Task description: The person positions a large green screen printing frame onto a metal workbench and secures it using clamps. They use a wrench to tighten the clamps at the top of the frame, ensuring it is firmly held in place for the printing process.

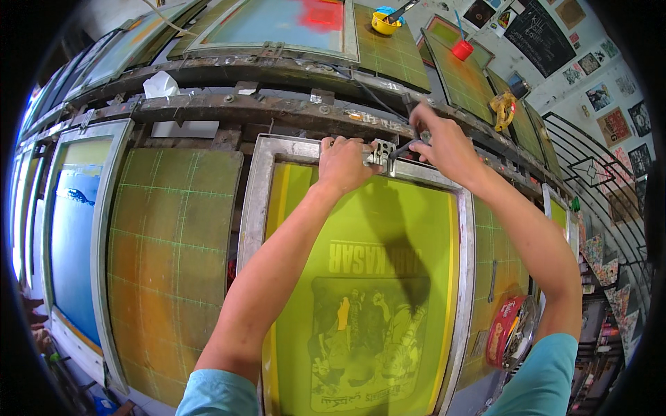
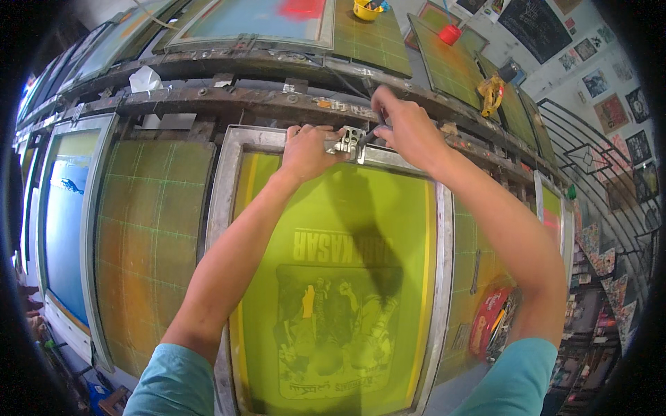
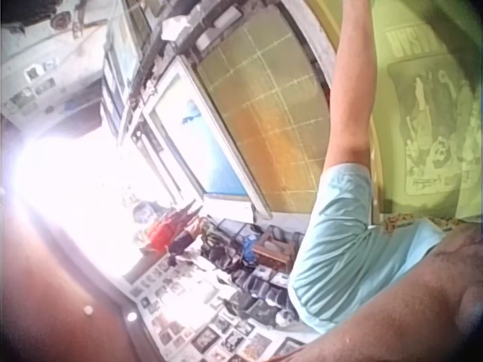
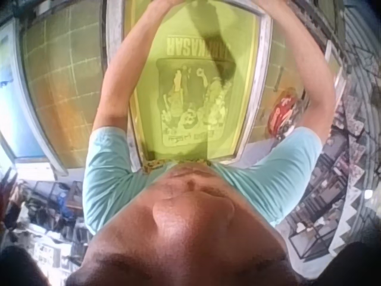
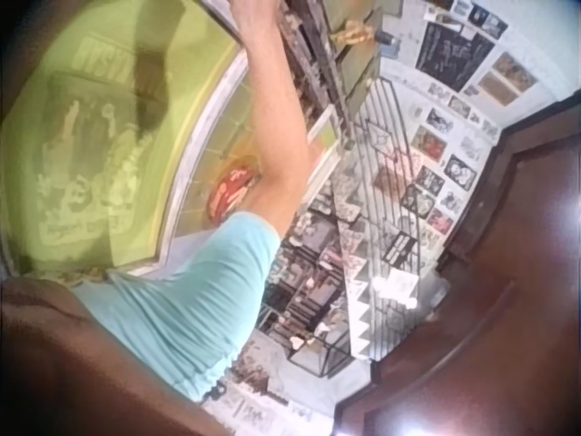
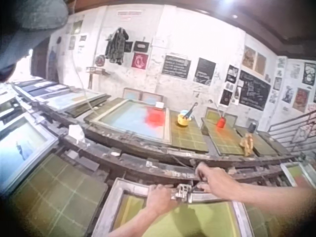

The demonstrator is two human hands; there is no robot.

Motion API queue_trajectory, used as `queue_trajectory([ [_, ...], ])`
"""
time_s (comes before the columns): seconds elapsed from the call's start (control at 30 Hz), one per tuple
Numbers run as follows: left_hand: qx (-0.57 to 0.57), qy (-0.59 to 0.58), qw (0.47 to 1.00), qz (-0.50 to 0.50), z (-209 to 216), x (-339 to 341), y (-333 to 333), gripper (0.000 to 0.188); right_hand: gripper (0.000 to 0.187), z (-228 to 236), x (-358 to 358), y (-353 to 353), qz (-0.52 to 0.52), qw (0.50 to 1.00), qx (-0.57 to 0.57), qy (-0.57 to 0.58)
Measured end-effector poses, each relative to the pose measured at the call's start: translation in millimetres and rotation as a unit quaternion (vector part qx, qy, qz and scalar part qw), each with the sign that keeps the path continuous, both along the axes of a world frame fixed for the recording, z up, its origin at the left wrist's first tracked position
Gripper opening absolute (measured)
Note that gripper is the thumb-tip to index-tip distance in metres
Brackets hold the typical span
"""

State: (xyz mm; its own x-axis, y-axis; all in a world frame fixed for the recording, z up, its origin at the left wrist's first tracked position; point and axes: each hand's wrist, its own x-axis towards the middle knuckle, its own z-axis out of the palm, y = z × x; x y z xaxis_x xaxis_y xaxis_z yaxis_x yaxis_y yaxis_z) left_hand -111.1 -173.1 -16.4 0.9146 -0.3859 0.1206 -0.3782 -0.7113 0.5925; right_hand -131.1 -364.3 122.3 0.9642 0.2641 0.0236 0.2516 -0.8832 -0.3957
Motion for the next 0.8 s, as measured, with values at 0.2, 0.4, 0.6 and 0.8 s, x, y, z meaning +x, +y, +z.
queue_trajectory([
  [0.2,-0.009,-0.002,1.000,0.004,-0.4,0.8,-0.1,0.059,0.063,9.5,33.7,-20.4,0.149,0.982,-0.039,0.107],
  [0.4,-0.017,-0.010,1.000,0.007,-4.3,1.4,0.2,0.058,0.046,14.5,35.2,-20.3,0.264,0.913,-0.305,-0.060],
  [0.6,-0.010,-0.005,1.000,0.003,-3.9,0.6,2.0,0.060,0.032,4.5,28.8,-18.5,0.234,0.933,-0.254,-0.104],
  [0.8,-0.005,0.009,1.000,-0.001,-0.5,0.5,0.0,0.059,0.030,-28.7,17.8,-18.8,0.026,0.949,0.304,-0.077],
])
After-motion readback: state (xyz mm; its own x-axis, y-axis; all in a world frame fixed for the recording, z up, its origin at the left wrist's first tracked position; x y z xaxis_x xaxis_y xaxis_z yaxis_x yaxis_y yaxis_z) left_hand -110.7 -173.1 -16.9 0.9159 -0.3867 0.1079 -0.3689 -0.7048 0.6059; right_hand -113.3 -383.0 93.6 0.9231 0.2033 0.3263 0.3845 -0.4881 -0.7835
